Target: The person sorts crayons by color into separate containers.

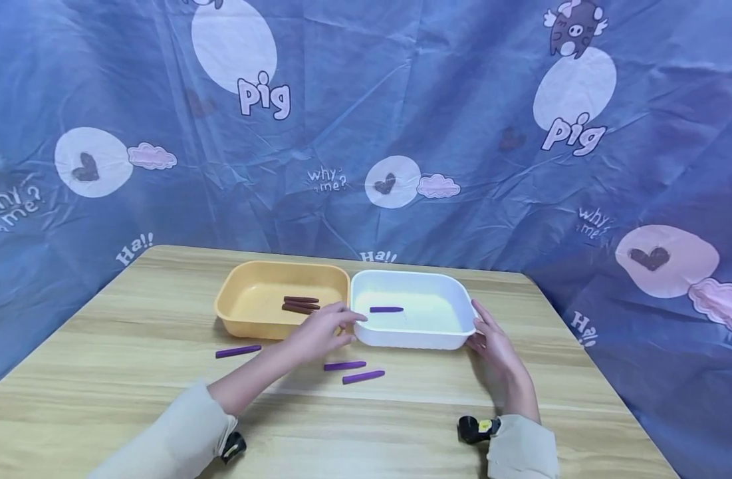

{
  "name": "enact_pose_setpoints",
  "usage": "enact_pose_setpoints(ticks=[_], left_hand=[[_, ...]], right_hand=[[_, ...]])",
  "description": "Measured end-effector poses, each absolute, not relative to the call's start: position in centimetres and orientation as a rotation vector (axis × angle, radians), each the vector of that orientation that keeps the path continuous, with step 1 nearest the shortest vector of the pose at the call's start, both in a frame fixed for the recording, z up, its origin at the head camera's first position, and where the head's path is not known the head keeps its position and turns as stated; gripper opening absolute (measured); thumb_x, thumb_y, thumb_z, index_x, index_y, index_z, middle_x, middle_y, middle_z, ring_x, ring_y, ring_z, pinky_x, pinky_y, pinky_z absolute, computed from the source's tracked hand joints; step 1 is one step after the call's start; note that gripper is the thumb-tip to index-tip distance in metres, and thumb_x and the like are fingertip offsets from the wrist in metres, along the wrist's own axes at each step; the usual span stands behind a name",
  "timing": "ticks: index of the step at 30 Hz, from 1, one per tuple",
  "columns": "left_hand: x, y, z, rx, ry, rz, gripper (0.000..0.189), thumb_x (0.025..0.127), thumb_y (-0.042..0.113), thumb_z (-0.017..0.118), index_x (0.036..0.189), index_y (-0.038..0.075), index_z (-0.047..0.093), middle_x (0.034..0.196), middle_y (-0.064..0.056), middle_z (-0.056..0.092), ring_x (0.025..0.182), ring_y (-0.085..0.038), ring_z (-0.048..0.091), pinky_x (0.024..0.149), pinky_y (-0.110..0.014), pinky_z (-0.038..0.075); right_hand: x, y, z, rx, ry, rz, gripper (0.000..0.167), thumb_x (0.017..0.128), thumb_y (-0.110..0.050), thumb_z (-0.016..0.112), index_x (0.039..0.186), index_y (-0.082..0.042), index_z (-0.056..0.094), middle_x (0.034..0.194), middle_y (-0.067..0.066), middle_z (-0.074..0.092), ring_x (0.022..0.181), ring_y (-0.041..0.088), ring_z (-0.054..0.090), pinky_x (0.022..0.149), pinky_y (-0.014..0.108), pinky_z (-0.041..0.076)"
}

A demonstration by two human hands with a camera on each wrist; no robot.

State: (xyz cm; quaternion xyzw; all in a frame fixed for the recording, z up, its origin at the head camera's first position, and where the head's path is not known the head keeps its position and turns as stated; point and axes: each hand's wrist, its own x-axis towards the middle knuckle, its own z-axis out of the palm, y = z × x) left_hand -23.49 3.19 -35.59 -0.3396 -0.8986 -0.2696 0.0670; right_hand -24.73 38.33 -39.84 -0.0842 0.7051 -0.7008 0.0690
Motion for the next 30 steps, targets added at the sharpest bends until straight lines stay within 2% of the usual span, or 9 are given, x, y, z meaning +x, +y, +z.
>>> enact_pose_setpoints(ticks=[5, 11, 19, 24, 30], left_hand=[[-22.5, 2.5, -36.7, -1.012, -2.779, -0.806, 0.034, 0.082, 0.013, 0.068, 0.116, 0.016, 0.064, 0.099, 0.000, 0.058, 0.092, -0.014, 0.054, 0.077, -0.025, 0.045], [-22.6, 2.0, -37.2, -1.076, -2.838, -0.830, 0.032, 0.080, 0.008, 0.070, 0.111, 0.012, 0.066, 0.091, 0.001, 0.058, 0.081, -0.011, 0.056, 0.068, -0.019, 0.044], [-23.0, 1.2, -38.3, -1.198, -2.926, -0.777, 0.035, 0.076, 0.005, 0.073, 0.110, 0.012, 0.066, 0.096, -0.001, 0.062, 0.085, -0.010, 0.059, 0.074, -0.021, 0.045], [-23.2, 1.2, -38.7, -1.192, -2.969, -0.706, 0.034, 0.076, 0.008, 0.073, 0.109, 0.014, 0.067, 0.090, 0.002, 0.062, 0.085, -0.009, 0.055, 0.077, -0.023, 0.044], [-23.8, 1.0, -39.3, -1.264, -2.929, -0.728, 0.031, 0.077, 0.002, 0.071, 0.106, 0.013, 0.069, 0.084, 0.004, 0.061, 0.079, -0.008, 0.055, 0.074, -0.021, 0.043]], right_hand=[[-24.7, 38.4, -39.9, -0.260, 2.114, -2.116, 0.057, 0.102, -0.025, 0.025, 0.146, -0.007, -0.007, 0.138, 0.014, 0.022, 0.105, 0.002, 0.049, 0.087, 0.019, 0.041], [-24.7, 38.4, -39.9, -0.251, 2.119, -2.116, 0.057, 0.102, -0.027, 0.025, 0.146, -0.008, -0.007, 0.142, 0.024, 0.008, 0.105, 0.001, 0.049, 0.086, 0.018, 0.041], [-24.7, 38.4, -39.8, -0.255, 2.122, -2.112, 0.057, 0.102, -0.027, 0.024, 0.146, -0.007, -0.008, 0.143, 0.027, 0.003, 0.106, 0.001, 0.049, 0.086, 0.018, 0.041], [-24.7, 38.4, -39.7, -0.247, 2.116, -2.114, 0.057, 0.102, -0.027, 0.024, 0.146, -0.008, -0.007, 0.144, 0.027, 0.000, 0.106, 0.000, 0.048, 0.086, 0.017, 0.040], [-24.7, 38.3, -39.8, -0.260, 2.112, -2.111, 0.057, 0.102, -0.026, 0.024, 0.146, -0.008, -0.008, 0.144, 0.028, 0.000, 0.106, 0.001, 0.048, 0.086, 0.018, 0.041]])
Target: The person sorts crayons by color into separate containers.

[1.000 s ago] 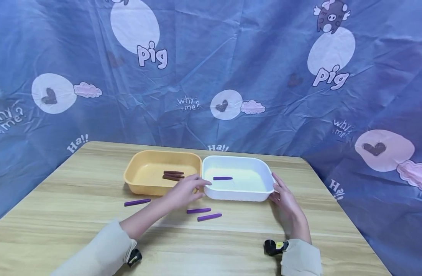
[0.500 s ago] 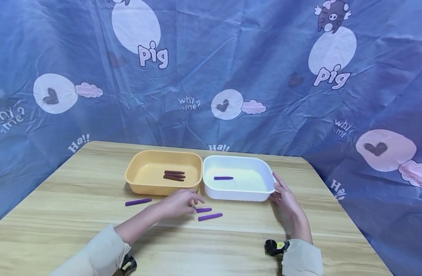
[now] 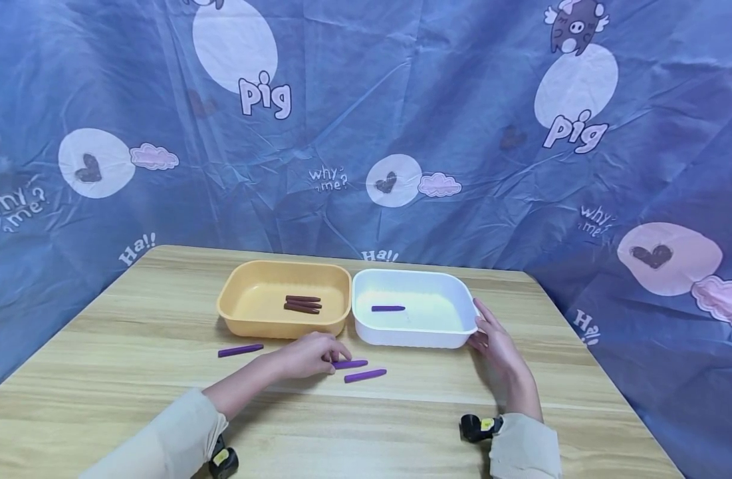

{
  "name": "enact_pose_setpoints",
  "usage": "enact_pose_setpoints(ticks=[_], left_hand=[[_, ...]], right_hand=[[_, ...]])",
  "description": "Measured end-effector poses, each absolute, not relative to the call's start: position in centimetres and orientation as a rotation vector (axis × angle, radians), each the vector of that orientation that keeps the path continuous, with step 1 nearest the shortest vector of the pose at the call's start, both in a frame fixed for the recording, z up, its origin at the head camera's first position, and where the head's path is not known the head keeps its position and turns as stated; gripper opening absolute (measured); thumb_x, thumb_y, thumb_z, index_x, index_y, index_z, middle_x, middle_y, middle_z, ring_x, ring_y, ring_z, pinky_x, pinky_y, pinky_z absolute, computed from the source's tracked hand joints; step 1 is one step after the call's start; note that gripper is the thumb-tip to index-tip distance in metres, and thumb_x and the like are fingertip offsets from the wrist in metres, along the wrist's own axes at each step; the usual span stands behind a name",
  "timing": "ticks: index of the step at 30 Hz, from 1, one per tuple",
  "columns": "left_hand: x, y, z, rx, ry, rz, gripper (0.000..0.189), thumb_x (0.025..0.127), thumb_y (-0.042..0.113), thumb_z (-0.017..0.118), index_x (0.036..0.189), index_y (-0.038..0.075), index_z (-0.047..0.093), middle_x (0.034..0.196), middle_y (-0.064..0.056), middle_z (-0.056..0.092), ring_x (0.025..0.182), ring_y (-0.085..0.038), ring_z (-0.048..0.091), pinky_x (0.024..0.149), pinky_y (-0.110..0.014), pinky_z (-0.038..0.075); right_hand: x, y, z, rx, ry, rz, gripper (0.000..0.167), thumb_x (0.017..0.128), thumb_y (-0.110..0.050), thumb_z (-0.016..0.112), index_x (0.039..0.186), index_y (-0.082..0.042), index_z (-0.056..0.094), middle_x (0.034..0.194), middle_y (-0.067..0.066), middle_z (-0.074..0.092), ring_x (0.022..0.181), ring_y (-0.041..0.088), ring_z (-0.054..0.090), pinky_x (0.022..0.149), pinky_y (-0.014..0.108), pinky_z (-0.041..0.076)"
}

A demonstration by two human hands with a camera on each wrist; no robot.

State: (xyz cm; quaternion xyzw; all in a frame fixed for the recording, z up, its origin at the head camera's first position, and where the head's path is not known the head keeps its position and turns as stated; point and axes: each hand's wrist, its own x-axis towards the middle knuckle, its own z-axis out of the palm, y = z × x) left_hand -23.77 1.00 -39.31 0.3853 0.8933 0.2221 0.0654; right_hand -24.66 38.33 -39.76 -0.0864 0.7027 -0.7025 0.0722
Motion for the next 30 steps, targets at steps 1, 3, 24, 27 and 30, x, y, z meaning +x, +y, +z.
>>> enact_pose_setpoints(ticks=[1, 3, 24, 27, 30], left_hand=[[-23.9, 1.0, -39.4, 1.173, 2.691, 0.677, 0.031, 0.077, 0.002, 0.071, 0.106, 0.013, 0.069, 0.084, 0.004, 0.061, 0.079, -0.008, 0.055, 0.074, -0.020, 0.043], [-24.0, 1.0, -39.5, 1.184, 2.687, 0.682, 0.031, 0.077, 0.001, 0.070, 0.105, 0.013, 0.069, 0.084, 0.004, 0.061, 0.080, -0.007, 0.055, 0.074, -0.020, 0.043], [-23.6, 1.2, -38.9, 1.163, 2.650, 0.650, 0.036, 0.077, -0.004, 0.066, 0.106, 0.017, 0.070, 0.082, 0.009, 0.058, 0.081, -0.007, 0.052, 0.073, -0.021, 0.041], [-23.5, 1.3, -38.7, 1.177, 2.654, 0.638, 0.037, 0.077, -0.004, 0.066, 0.107, 0.017, 0.070, 0.081, 0.009, 0.058, 0.080, -0.006, 0.052, 0.072, -0.020, 0.041], [-23.5, 1.4, -38.4, 1.183, 2.655, 0.631, 0.037, 0.077, -0.004, 0.066, 0.106, 0.017, 0.070, 0.080, 0.009, 0.059, 0.079, -0.005, 0.052, 0.071, -0.019, 0.042]], right_hand=[[-24.7, 38.3, -39.7, -0.260, 2.112, -2.110, 0.057, 0.102, -0.026, 0.024, 0.146, -0.008, -0.008, 0.144, 0.028, 0.000, 0.106, 0.001, 0.048, 0.086, 0.018, 0.040], [-24.7, 38.3, -39.7, -0.265, 2.115, -2.107, 0.057, 0.102, -0.026, 0.024, 0.146, -0.008, -0.008, 0.144, 0.028, 0.000, 0.106, 0.001, 0.048, 0.086, 0.018, 0.041], [-24.6, 38.5, -39.9, -0.249, 2.136, -2.097, 0.058, 0.102, -0.028, 0.025, 0.146, -0.007, -0.007, 0.144, 0.028, 0.001, 0.105, 0.001, 0.049, 0.086, 0.018, 0.041], [-24.6, 38.4, -39.8, -0.253, 2.135, -2.097, 0.058, 0.102, -0.028, 0.025, 0.146, -0.007, -0.008, 0.144, 0.028, 0.001, 0.105, 0.001, 0.049, 0.086, 0.018, 0.041], [-24.6, 38.4, -39.8, -0.247, 2.131, -2.101, 0.058, 0.102, -0.027, 0.025, 0.146, -0.008, -0.008, 0.144, 0.028, 0.001, 0.105, 0.001, 0.049, 0.086, 0.018, 0.041]])
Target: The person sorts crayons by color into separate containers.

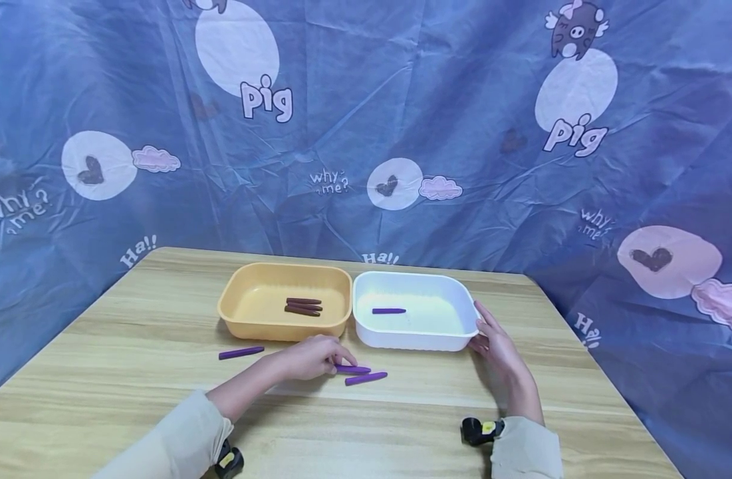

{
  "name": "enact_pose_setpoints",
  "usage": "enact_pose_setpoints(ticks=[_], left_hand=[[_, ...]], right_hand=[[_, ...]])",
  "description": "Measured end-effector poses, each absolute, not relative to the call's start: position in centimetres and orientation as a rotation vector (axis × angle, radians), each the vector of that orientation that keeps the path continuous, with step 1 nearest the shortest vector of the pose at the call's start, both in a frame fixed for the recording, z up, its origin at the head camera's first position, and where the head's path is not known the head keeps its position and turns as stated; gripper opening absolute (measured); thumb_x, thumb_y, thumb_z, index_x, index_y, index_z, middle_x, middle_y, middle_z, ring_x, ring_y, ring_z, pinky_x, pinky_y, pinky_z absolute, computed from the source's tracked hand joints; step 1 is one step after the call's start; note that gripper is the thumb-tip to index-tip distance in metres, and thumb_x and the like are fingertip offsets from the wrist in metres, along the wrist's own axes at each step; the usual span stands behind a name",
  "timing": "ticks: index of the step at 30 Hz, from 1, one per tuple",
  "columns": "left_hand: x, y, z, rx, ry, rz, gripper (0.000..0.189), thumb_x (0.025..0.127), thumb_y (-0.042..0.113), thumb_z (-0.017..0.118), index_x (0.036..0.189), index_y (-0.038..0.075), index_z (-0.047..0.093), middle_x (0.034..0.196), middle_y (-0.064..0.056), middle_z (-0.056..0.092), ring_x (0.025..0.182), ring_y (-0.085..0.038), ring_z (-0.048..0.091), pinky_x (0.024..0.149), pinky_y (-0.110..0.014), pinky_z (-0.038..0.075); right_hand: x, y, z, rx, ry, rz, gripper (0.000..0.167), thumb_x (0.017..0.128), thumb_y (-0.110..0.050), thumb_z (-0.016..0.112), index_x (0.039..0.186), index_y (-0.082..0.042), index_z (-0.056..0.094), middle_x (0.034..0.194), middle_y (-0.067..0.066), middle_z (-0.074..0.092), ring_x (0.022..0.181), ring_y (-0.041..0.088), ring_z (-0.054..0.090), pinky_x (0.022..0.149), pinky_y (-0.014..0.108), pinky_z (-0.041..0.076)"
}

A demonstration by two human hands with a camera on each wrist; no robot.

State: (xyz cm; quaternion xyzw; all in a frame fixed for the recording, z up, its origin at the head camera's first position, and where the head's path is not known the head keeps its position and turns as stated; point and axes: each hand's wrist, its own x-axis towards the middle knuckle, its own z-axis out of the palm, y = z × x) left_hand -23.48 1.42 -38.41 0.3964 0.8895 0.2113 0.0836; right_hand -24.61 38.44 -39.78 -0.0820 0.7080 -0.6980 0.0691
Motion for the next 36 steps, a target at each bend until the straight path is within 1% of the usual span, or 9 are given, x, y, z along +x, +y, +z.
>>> enact_pose_setpoints(ticks=[10, 16, 23, 26, 30, 32, 36], left_hand=[[-23.1, 1.8, -37.8, 1.126, 2.669, 0.663, 0.038, 0.078, -0.007, 0.063, 0.107, 0.017, 0.070, 0.079, 0.009, 0.058, 0.075, -0.004, 0.051, 0.068, -0.018, 0.042], [-23.0, 1.9, -37.3, 1.142, 2.692, 0.680, 0.041, 0.076, -0.008, 0.064, 0.107, 0.018, 0.070, 0.077, 0.009, 0.056, 0.073, -0.005, 0.049, 0.065, -0.018, 0.041], [-22.9, 2.0, -36.5, 1.124, 2.678, 0.716, 0.047, 0.075, -0.012, 0.060, 0.109, 0.018, 0.069, 0.085, 0.006, 0.060, 0.077, -0.005, 0.050, 0.065, -0.017, 0.042], [-22.8, 2.2, -36.2, 1.128, 2.674, 0.725, 0.046, 0.076, -0.012, 0.060, 0.109, 0.019, 0.070, 0.086, 0.007, 0.059, 0.078, -0.005, 0.050, 0.065, -0.017, 0.042], [-22.8, 2.5, -35.8, 1.150, 2.672, 0.737, 0.044, 0.076, -0.012, 0.060, 0.108, 0.018, 0.070, 0.082, 0.010, 0.056, 0.076, -0.005, 0.050, 0.064, -0.016, 0.042], [-22.8, 2.7, -35.6, 1.163, 2.677, 0.733, 0.045, 0.076, -0.012, 0.060, 0.108, 0.018, 0.070, 0.086, 0.010, 0.059, 0.079, -0.004, 0.051, 0.065, -0.016, 0.042], [-22.8, 3.1, -35.2, 1.206, 2.707, 0.701, 0.043, 0.076, -0.010, 0.062, 0.107, 0.019, 0.071, 0.097, 0.010, 0.063, 0.089, -0.005, 0.055, 0.073, -0.017, 0.043]], right_hand=[[-24.7, 38.4, -39.7, -0.227, 2.127, -2.108, 0.057, 0.102, -0.027, 0.024, 0.146, -0.009, -0.008, 0.144, 0.027, 0.002, 0.105, 0.001, 0.050, 0.086, 0.018, 0.041], [-24.6, 38.4, -39.7, -0.225, 2.128, -2.100, 0.057, 0.102, -0.027, 0.023, 0.146, -0.009, -0.008, 0.145, 0.027, 0.000, 0.104, 0.001, 0.049, 0.086, 0.017, 0.041], [-24.6, 38.4, -39.8, -0.217, 2.137, -2.104, 0.057, 0.102, -0.027, 0.024, 0.146, -0.009, -0.007, 0.144, 0.025, 0.003, 0.104, 0.000, 0.050, 0.085, 0.017, 0.041], [-24.6, 38.4, -39.8, -0.215, 2.140, -2.106, 0.057, 0.102, -0.027, 0.025, 0.146, -0.009, -0.007, 0.143, 0.025, 0.005, 0.103, 0.001, 0.050, 0.085, 0.017, 0.041], [-24.7, 38.4, -39.8, -0.224, 2.141, -2.104, 0.057, 0.102, -0.027, 0.024, 0.146, -0.008, -0.007, 0.143, 0.026, 0.004, 0.104, 0.001, 0.050, 0.085, 0.017, 0.041], [-24.6, 38.4, -39.8, -0.229, 2.139, -2.103, 0.057, 0.102, -0.027, 0.024, 0.146, -0.008, -0.007, 0.144, 0.026, 0.002, 0.104, 0.000, 0.050, 0.085, 0.017, 0.041], [-24.6, 38.3, -39.8, -0.237, 2.143, -2.097, 0.057, 0.102, -0.027, 0.024, 0.146, -0.008, -0.008, 0.144, 0.026, 0.002, 0.104, 0.000, 0.049, 0.085, 0.017, 0.041]])
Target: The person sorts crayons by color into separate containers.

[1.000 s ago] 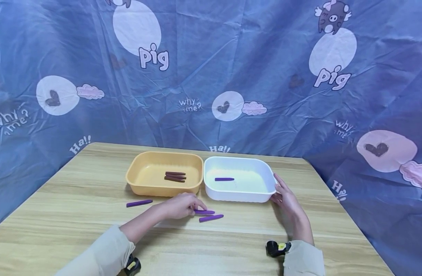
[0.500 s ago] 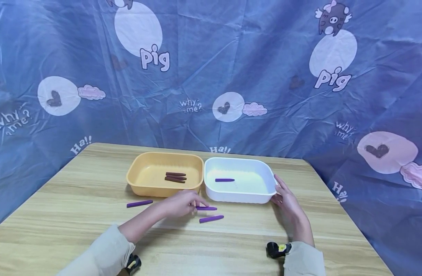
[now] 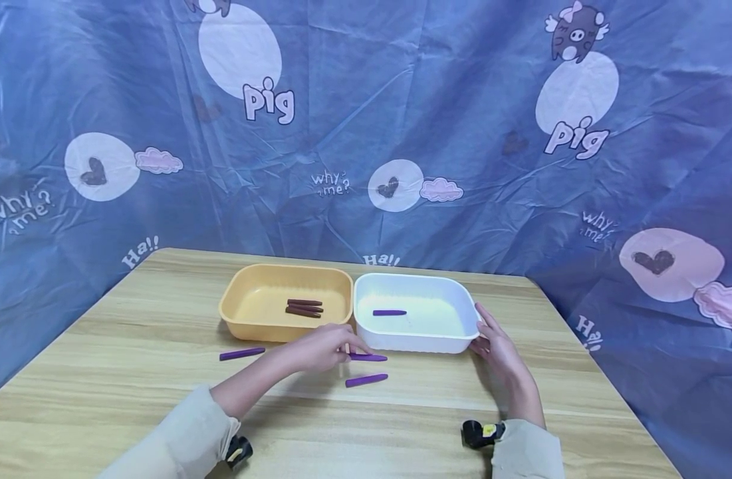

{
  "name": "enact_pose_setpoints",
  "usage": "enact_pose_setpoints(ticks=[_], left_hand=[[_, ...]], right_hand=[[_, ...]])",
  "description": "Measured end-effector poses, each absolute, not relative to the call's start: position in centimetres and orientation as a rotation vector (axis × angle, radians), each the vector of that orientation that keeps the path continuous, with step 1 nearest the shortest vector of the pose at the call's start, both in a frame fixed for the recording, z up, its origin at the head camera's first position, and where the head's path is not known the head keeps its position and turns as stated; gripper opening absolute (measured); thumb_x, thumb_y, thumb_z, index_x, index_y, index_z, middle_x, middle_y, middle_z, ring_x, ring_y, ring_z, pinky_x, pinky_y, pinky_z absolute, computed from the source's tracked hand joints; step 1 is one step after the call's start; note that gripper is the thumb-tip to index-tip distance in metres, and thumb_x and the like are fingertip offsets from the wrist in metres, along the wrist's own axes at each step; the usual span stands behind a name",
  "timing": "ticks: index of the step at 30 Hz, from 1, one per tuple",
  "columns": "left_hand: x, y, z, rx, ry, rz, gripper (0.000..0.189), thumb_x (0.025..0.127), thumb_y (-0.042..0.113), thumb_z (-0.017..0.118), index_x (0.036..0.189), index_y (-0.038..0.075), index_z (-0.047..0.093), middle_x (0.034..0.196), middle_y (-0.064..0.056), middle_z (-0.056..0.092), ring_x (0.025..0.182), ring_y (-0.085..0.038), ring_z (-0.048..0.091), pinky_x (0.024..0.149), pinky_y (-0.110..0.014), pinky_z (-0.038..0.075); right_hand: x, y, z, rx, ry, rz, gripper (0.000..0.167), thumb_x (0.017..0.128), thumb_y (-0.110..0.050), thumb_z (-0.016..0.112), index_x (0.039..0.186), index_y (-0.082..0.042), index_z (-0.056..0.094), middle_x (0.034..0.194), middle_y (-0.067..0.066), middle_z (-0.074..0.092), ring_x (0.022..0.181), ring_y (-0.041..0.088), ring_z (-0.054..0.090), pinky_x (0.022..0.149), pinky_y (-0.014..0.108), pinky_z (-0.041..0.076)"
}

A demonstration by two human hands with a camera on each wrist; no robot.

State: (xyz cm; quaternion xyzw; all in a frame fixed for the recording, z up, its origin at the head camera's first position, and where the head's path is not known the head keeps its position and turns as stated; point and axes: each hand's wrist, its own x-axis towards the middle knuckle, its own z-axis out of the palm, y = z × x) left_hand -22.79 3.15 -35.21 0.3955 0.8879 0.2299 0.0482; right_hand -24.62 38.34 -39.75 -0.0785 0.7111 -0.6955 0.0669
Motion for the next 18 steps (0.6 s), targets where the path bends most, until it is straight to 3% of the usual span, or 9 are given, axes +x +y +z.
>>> enact_pose_setpoints(ticks=[8, 18], left_hand=[[-23.3, 4.4, -33.7, 1.283, 2.740, 0.602, 0.041, 0.079, -0.009, 0.059, 0.108, 0.018, 0.070, 0.081, 0.007, 0.059, 0.078, -0.006, 0.052, 0.067, -0.017, 0.041], [-24.3, 5.4, -31.8, 1.290, 2.799, 0.541, 0.041, 0.080, -0.005, 0.060, 0.111, 0.020, 0.069, 0.085, 0.005, 0.059, 0.081, -0.008, 0.052, 0.068, -0.018, 0.040]], right_hand=[[-24.7, 38.6, -40.0, -0.229, 2.155, -2.090, 0.057, 0.102, -0.028, 0.024, 0.146, -0.008, -0.007, 0.143, 0.024, 0.005, 0.104, 0.000, 0.049, 0.086, 0.017, 0.041], [-24.7, 38.4, -39.9, -0.236, 2.144, -2.093, 0.057, 0.102, -0.028, 0.024, 0.146, -0.008, -0.008, 0.145, 0.026, 0.001, 0.105, 0.000, 0.049, 0.086, 0.017, 0.041]])
